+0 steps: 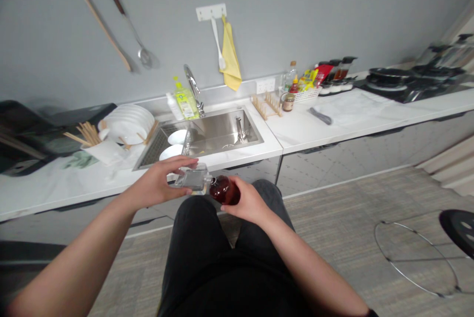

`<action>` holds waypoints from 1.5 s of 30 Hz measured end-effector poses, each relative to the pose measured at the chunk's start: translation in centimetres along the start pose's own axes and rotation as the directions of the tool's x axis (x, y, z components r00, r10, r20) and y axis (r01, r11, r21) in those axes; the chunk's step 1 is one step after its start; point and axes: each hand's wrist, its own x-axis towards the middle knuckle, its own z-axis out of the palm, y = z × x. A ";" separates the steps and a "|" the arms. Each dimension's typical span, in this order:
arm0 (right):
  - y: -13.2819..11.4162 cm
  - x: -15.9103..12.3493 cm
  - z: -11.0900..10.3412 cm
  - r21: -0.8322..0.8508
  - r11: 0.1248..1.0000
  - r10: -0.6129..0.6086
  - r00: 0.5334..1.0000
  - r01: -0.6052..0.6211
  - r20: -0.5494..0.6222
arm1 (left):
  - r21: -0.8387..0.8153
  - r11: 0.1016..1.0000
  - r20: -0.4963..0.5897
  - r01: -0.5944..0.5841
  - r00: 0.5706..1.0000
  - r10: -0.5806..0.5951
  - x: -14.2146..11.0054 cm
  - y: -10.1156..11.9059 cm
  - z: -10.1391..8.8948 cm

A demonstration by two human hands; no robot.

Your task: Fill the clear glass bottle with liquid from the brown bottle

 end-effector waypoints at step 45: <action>-0.5 0.3 0.2 -0.003 1.000 -0.013 1.000 0.013 -0.004 | 0.157 0.988 0.035 -0.010 0.999 0.005 0.5 1.4 -1.0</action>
